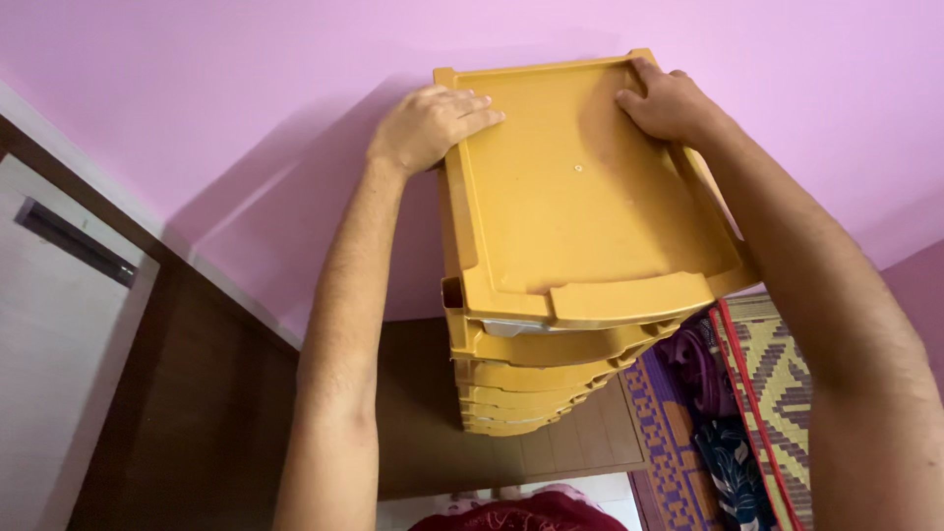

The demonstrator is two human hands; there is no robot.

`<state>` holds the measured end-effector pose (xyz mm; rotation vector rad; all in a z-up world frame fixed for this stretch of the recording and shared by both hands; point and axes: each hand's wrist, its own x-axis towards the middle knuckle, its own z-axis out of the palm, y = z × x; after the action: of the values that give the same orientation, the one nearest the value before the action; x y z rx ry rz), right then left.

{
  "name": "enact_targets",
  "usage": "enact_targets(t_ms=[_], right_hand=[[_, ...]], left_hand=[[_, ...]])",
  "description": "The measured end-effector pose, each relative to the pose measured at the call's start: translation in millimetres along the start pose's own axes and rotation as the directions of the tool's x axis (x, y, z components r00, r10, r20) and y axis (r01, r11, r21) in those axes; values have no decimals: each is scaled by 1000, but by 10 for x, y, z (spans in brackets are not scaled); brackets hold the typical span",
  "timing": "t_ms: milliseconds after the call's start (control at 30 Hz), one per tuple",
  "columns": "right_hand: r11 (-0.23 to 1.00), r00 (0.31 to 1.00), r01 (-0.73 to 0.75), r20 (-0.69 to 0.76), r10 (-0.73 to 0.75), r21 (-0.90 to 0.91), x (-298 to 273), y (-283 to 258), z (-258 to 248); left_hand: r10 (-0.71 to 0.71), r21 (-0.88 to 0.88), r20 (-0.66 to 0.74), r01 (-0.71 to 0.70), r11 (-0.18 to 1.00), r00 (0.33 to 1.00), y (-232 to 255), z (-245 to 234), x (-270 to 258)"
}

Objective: The person disassembles a yellow plastic drawer unit by removing the lid, pulling out white drawer bins, and detaching the yellow frame pieces. The parts are placed on a nearby stool and the floor.

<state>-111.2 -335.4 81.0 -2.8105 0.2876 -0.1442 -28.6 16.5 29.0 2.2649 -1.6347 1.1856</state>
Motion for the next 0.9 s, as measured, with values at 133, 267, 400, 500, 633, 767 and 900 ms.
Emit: enact_targets(t_ms=[133,267,400,500,633,767,900], right_hand=[[1000,1000,-3,18,2,26,2,-9,-18],[991,998,34,41,-39,129,-18,84,2],[983,994,101,35,-108,156,-10,115,-14],[982,996,50,70,-64,182,-11,118,16],[925,991,121,17,-136,359,-45,142,63],[851,988,126,17,-156,510,-114,175,71],[765,992,40,70,-110,642,-96,187,61]], left_hand=[[-61,-19,17,61,998,998,33,6,-17],[-121,26,41,120,992,992,83,-1,-93],[-313,146,99,297,944,945,126,-21,-74],[-485,164,121,464,871,866,202,-105,-23],[-770,-16,124,777,629,626,407,-344,-10],[-904,-315,393,948,39,168,570,-620,18],[-897,-519,423,845,-127,125,596,-677,91]])
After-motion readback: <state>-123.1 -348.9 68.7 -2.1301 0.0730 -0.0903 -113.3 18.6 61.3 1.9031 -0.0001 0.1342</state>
